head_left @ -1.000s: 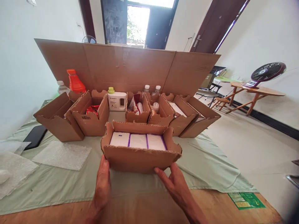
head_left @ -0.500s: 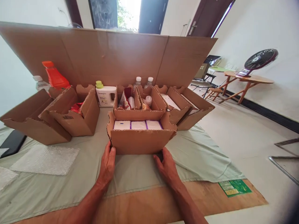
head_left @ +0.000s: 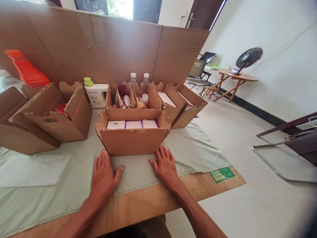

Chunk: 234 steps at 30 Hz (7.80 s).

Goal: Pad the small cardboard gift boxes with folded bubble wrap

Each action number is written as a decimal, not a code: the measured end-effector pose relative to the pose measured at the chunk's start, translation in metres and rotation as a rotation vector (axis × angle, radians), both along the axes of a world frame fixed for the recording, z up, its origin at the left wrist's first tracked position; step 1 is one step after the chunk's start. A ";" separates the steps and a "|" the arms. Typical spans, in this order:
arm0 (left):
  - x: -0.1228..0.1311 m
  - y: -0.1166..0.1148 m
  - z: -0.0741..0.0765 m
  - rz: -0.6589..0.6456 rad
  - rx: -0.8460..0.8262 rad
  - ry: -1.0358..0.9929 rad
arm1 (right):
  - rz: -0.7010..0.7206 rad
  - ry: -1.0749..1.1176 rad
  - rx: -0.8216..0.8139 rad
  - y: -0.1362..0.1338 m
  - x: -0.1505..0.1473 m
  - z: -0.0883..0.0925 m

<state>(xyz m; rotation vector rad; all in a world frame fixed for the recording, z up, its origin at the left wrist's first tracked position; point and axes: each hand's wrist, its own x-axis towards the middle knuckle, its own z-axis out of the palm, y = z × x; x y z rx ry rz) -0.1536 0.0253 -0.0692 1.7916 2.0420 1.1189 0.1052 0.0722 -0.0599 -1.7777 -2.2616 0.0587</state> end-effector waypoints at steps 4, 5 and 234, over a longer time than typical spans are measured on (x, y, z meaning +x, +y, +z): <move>-0.007 -0.031 -0.012 -0.088 -0.072 0.443 | 0.006 -0.123 -0.038 -0.028 0.008 0.001; -0.009 -0.037 -0.013 -0.100 -0.080 0.498 | 0.008 -0.155 -0.048 -0.036 0.009 0.002; -0.079 -0.104 0.134 -0.501 0.265 -0.128 | 0.337 1.000 0.243 -0.123 -0.017 0.091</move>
